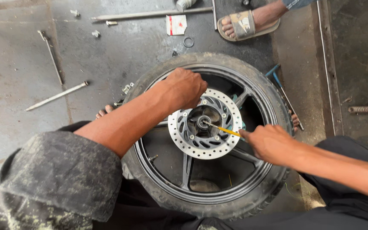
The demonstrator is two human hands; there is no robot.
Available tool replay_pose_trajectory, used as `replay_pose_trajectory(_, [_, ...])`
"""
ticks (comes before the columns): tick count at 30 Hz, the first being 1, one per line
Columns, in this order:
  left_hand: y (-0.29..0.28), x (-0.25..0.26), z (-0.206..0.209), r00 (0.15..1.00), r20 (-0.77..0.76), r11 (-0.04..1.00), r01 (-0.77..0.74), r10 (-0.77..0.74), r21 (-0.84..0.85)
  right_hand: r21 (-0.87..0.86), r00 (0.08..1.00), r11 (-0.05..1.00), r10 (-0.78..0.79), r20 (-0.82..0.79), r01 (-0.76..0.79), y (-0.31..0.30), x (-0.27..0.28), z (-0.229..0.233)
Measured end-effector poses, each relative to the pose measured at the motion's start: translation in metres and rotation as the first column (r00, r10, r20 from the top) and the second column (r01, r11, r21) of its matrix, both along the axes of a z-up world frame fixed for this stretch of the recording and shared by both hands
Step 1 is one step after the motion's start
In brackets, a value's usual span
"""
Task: The person works on a motorcycle wheel, handling a small axle and using a screwdriver to adjust components near the brake disc.
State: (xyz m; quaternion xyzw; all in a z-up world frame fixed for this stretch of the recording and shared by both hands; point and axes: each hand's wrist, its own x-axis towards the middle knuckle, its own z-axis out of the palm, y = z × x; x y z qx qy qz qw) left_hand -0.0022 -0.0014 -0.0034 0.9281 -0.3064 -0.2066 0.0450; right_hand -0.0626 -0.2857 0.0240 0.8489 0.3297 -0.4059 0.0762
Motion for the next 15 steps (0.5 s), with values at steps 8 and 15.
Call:
replay_pose_trajectory(8, [-0.008,0.0,-0.003,0.998,-0.024,0.998,0.063,-0.062,0.023,0.17,0.961,0.947,-0.264,-0.077,0.274,-0.006,-0.035,-0.009])
replay_pose_trajectory(15, [-0.004,0.009,-0.018,0.996,0.014,0.995,0.083,-0.084,0.064,0.334,0.898,0.845,-0.44,-0.015,0.419,-0.004,-0.074,-0.027])
